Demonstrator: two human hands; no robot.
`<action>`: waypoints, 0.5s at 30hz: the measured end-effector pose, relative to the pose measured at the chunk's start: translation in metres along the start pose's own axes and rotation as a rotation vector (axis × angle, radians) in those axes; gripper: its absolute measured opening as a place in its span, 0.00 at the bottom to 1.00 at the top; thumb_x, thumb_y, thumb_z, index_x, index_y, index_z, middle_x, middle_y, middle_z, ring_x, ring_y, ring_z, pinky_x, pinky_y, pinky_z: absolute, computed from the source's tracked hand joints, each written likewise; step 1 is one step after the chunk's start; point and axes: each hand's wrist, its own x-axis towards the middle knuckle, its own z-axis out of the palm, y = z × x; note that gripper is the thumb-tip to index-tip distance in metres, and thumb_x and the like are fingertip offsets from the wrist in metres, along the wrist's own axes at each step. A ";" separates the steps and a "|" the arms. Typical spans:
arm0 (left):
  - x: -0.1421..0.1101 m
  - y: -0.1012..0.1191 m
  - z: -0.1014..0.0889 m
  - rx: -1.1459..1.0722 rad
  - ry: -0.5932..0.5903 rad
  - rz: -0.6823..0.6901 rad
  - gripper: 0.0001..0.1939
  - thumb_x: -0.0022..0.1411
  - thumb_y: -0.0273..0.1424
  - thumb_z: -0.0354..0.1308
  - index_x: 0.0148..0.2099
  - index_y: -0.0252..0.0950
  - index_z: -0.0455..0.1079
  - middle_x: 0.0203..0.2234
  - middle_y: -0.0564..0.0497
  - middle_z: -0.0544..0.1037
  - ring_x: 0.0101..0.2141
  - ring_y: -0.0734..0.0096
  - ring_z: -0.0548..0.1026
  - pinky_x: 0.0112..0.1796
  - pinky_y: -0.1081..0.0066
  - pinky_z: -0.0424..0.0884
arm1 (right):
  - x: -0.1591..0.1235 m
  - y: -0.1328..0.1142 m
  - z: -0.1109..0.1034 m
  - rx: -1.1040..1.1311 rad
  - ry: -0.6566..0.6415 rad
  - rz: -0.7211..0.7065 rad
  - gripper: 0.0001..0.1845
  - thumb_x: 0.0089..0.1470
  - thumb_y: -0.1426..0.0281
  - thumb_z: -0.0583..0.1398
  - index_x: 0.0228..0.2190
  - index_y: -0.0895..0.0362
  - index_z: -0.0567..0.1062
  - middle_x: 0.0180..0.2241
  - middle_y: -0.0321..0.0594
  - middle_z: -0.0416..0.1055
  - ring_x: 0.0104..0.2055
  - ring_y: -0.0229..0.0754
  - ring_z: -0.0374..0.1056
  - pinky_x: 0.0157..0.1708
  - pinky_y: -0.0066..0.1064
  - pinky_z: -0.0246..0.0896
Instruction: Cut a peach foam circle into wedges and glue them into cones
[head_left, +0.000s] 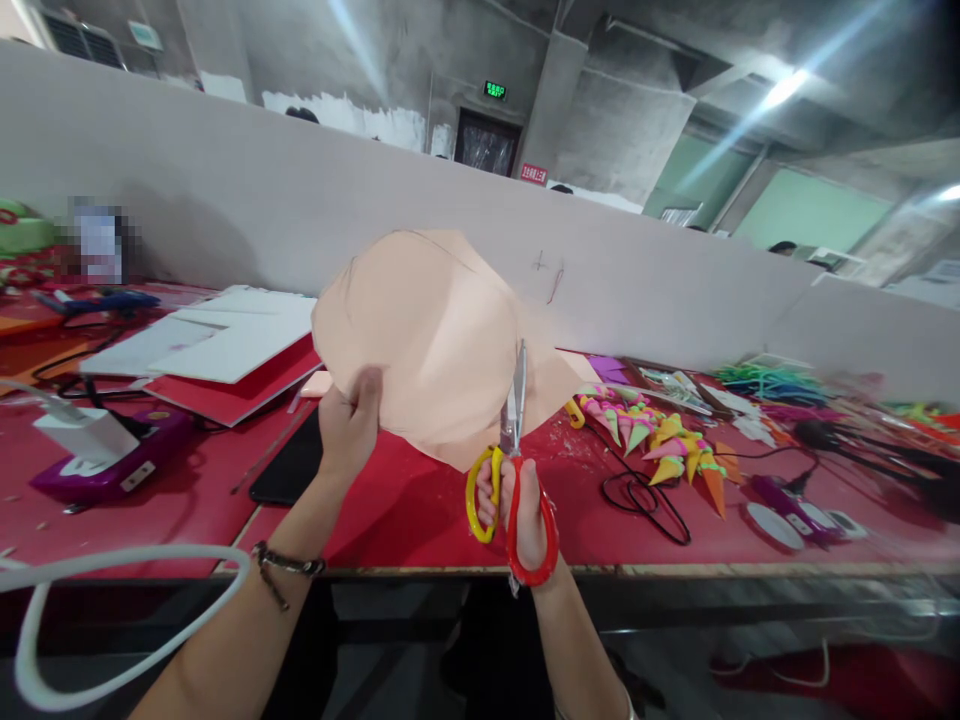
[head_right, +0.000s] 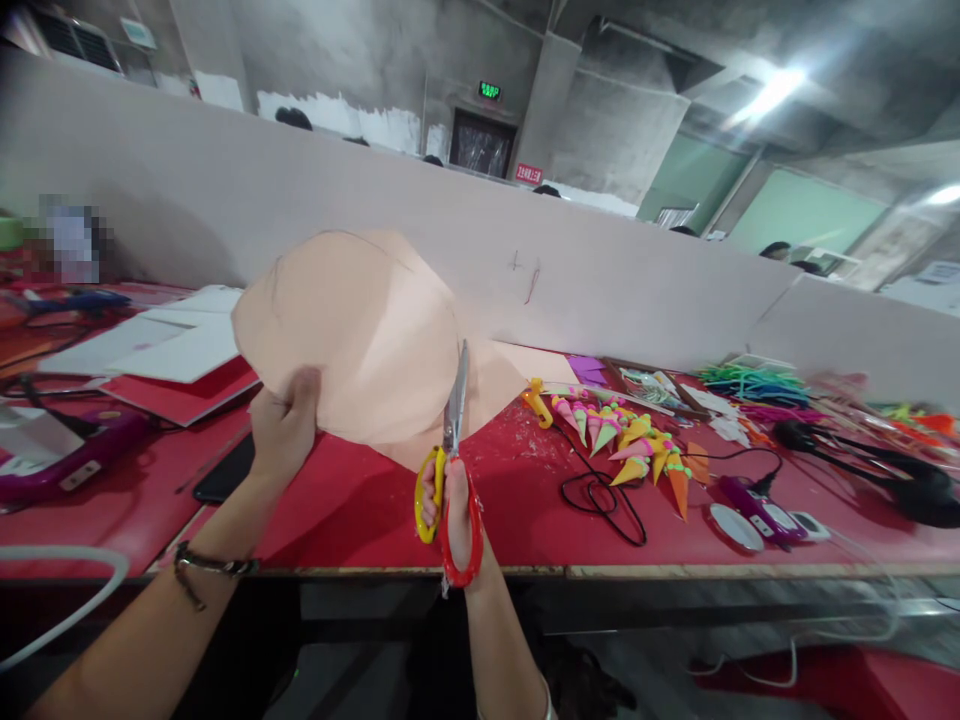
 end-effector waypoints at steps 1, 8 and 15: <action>0.001 -0.001 0.000 -0.008 0.003 -0.003 0.13 0.57 0.37 0.50 0.31 0.33 0.69 0.29 0.49 0.76 0.33 0.69 0.73 0.33 0.75 0.68 | -0.001 -0.001 0.000 0.001 -0.001 0.003 0.28 0.47 0.44 0.44 0.23 0.56 0.64 0.18 0.32 0.57 0.15 0.29 0.49 0.13 0.22 0.50; 0.008 -0.006 -0.004 0.011 0.011 -0.007 0.14 0.57 0.38 0.50 0.32 0.32 0.70 0.26 0.50 0.76 0.31 0.68 0.73 0.31 0.73 0.68 | -0.004 -0.004 0.000 -0.009 0.004 0.034 0.27 0.50 0.47 0.44 0.20 0.55 0.63 0.15 0.30 0.56 0.13 0.29 0.49 0.11 0.22 0.48; 0.017 -0.019 -0.011 -0.078 0.023 -0.078 0.13 0.53 0.38 0.55 0.34 0.32 0.70 0.29 0.49 0.76 0.32 0.68 0.72 0.33 0.73 0.68 | -0.003 0.001 -0.005 -0.013 0.010 0.069 0.28 0.47 0.45 0.45 0.19 0.57 0.62 0.13 0.29 0.54 0.11 0.27 0.46 0.09 0.20 0.45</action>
